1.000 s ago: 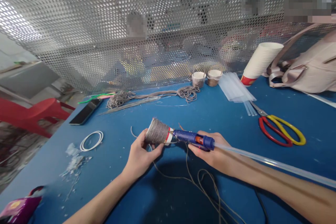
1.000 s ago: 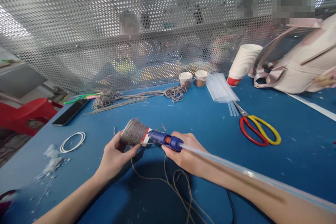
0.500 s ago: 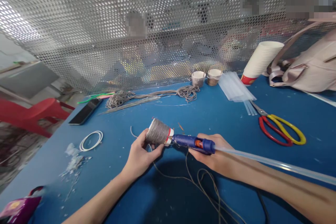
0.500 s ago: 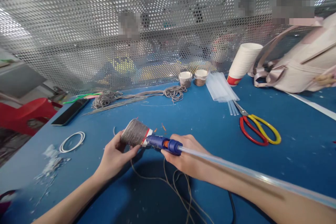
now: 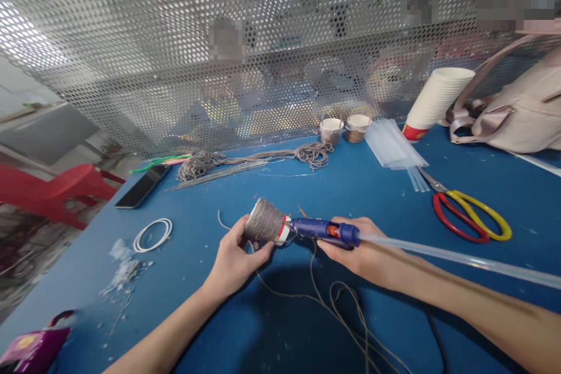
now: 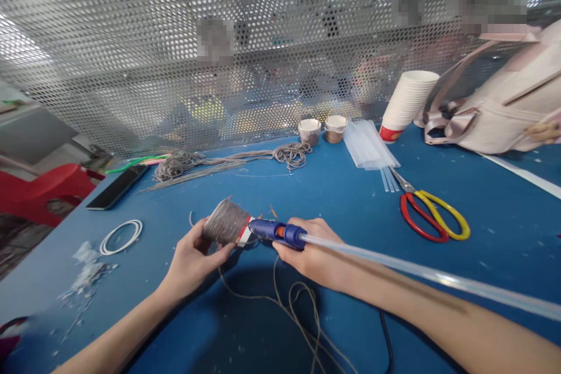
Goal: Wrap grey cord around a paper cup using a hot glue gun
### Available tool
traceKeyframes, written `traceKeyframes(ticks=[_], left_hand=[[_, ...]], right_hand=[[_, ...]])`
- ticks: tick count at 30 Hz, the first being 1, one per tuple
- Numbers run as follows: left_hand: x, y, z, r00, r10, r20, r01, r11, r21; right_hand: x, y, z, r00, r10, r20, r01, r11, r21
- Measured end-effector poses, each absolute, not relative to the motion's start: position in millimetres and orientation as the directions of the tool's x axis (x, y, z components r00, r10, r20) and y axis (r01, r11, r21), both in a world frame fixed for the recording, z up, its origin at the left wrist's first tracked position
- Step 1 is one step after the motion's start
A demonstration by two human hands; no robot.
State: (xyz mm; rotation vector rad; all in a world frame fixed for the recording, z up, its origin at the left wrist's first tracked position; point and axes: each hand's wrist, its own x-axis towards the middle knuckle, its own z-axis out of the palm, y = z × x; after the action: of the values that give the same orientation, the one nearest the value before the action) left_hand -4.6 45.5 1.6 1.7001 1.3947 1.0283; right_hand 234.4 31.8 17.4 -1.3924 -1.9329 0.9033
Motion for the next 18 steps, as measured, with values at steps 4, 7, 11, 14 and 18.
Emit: traceKeyframes(ticks=[4, 7, 11, 14, 18], left_hand=[[-7, 46, 2, 0.138, 0.979, 0.152, 0.399, -0.196, 0.896], [-6, 47, 3, 0.135, 0.98, 0.149, 0.383, -0.191, 0.904], [-6, 49, 3, 0.066, 0.99, 0.121, 0.389, -0.137, 0.911], [-5, 51, 2, 0.033, 0.995, 0.097, 0.383, -0.102, 0.918], [-5, 50, 1, 0.02, 0.997, 0.079, 0.377, -0.08, 0.923]], right_hand=[[240, 40, 20, -0.301, 0.951, 0.076, 0.534, 0.234, -0.812], [245, 44, 21, -0.342, 0.937, 0.073, 0.5, 0.248, -0.83], [253, 50, 28, -0.326, 0.942, -0.084, 0.405, 0.059, -0.913], [257, 60, 31, -0.285, 0.957, -0.057, 0.371, 0.055, -0.927], [253, 86, 23, -0.202, 0.977, 0.072, 0.497, 0.166, -0.852]])
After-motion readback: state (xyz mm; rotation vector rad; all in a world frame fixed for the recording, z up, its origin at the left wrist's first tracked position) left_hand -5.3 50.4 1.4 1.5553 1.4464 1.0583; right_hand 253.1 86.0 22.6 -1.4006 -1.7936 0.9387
